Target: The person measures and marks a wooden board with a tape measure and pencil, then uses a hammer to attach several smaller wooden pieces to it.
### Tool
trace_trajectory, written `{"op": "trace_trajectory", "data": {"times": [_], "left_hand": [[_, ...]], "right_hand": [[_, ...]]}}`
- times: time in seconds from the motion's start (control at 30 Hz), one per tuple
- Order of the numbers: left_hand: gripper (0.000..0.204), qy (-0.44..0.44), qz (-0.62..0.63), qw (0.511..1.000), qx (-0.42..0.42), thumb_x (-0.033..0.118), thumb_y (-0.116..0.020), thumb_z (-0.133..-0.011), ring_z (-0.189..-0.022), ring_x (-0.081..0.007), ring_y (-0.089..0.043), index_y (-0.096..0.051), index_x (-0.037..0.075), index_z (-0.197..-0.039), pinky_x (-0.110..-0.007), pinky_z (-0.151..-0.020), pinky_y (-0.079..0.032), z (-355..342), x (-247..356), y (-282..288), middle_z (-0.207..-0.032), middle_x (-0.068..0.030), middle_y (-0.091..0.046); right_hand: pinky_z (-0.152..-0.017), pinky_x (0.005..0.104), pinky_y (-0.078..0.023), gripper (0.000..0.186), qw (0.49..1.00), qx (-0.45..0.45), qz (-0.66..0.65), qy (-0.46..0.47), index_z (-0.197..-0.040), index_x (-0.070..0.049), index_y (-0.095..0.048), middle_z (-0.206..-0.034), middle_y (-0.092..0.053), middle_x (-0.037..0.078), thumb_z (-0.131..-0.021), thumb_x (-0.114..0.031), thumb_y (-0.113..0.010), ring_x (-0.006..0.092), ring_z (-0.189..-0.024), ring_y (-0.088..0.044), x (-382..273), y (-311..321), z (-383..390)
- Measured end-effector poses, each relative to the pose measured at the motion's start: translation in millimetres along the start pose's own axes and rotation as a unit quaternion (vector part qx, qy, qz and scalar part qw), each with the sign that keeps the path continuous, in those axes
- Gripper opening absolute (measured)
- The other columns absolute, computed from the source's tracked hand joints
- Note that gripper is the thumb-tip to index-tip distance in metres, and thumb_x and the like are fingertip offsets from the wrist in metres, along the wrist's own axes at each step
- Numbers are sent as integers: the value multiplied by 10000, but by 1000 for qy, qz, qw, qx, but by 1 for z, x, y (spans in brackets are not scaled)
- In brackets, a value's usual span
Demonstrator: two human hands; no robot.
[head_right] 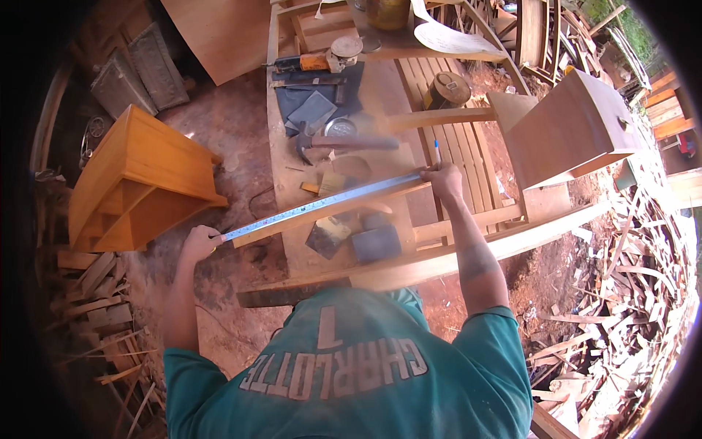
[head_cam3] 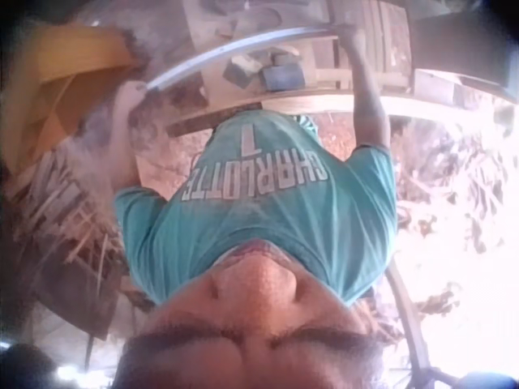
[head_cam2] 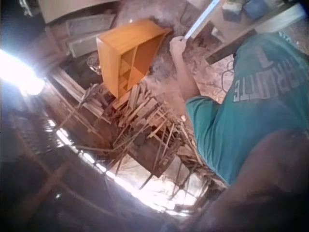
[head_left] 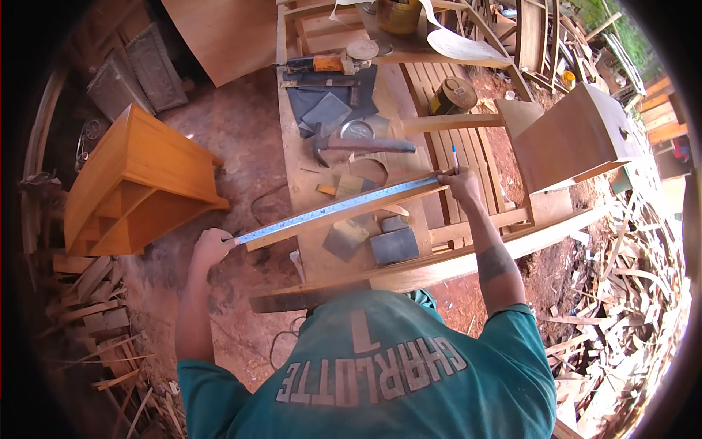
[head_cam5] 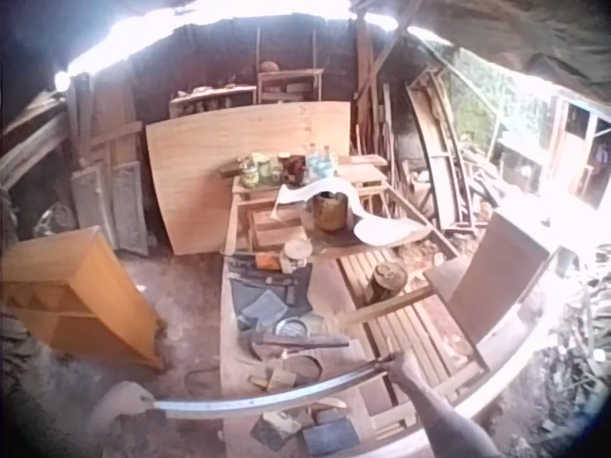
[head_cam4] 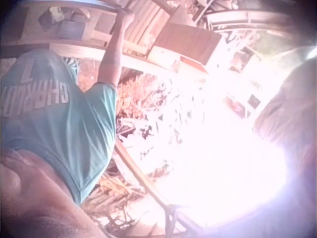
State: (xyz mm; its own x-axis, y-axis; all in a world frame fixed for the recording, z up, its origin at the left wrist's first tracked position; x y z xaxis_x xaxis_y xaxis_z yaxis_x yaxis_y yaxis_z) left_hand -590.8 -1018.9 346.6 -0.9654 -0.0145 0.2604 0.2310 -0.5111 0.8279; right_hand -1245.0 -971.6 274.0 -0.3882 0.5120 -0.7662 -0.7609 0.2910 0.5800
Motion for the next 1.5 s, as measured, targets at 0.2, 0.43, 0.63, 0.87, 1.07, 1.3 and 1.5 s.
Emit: {"op": "trace_trajectory", "data": {"times": [0.2,0.43,0.63,0.87,1.07,1.3,1.5], "left_hand": [[351,25,27,999,-27,384,-759,-849,-698,-293,-701,-791,59,-978,-408,-712,-542,-2,-12,-8,-759,-175,-712],[373,-5,49,999,2,380,-772,-839,-732,-306,-699,-780,34,-977,-407,-718,-537,-11,0,-11,-779,-189,-711],[378,6,21,999,-45,385,-782,-823,-812,-334,-719,-784,46,-989,-410,-776,-550,-27,12,-20,-862,-210,-729],[378,6,-9,998,-60,405,-785,-812,-848,-351,-724,-793,66,-978,-418,-806,-557,-33,11,-23,-878,-202,-735],[374,8,-15,999,-50,414,-791,-805,-852,-350,-728,-795,87,-986,-422,-819,-559,-32,11,-24,-870,-199,-735],[370,23,-17,998,-48,414,-801,-801,-864,-349,-728,-796,102,-1001,-429,-822,-561,-33,7,-25,-895,-201,-737],[368,32,-11,998,-57,416,-802,-803,-874,-355,-725,-796,103,-997,-427,-827,-560,-34,10,-23,-895,-197,-737]], "right_hand": [[-751,381,-551,271,997,-19,79,5,-886,-9,-769,-823,-747,162,-769,-247,-823,260,-796,-733,-23,0,9],[-758,400,-552,274,993,-32,109,36,-905,-10,-774,-828,-743,183,-780,-252,-808,293,-823,-737,-24,-5,2],[-837,389,-547,289,991,-54,119,32,-977,-49,-782,-890,-749,181,-783,-261,-803,290,-915,-733,-20,-7,-2],[-903,379,-528,444,987,-109,69,91,-1185,-63,-725,-1072,-735,175,-791,-259,-792,275,-1038,-704,-24,-7,-3],[-903,439,-540,592,913,-138,215,319,-1328,-167,-640,-1102,-705,143,-758,-181,-799,343,-1041,-675,-64,2,33],[-882,485,-541,517,889,-134,333,285,-1265,-186,-610,-1098,-647,131,-774,-128,-763,373,-1041,-657,-50,-5,19],[-894,493,-536,519,899,-145,304,281,-1268,-171,-599,-1132,-646,142,-779,-142,-770,389,-1059,-648,-45,-6,16]]}}
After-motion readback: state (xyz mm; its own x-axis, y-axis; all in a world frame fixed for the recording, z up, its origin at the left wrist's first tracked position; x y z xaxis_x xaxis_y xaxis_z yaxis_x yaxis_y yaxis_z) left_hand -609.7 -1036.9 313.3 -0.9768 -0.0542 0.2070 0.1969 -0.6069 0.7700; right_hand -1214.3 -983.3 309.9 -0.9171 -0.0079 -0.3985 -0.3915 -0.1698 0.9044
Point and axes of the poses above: each hand's wrist, its own z-axis away from the middle knuckle, its own y-axis out of the back of the hand, x = y × z, the point moved 7 cm from there along -z, towards the middle knuckle
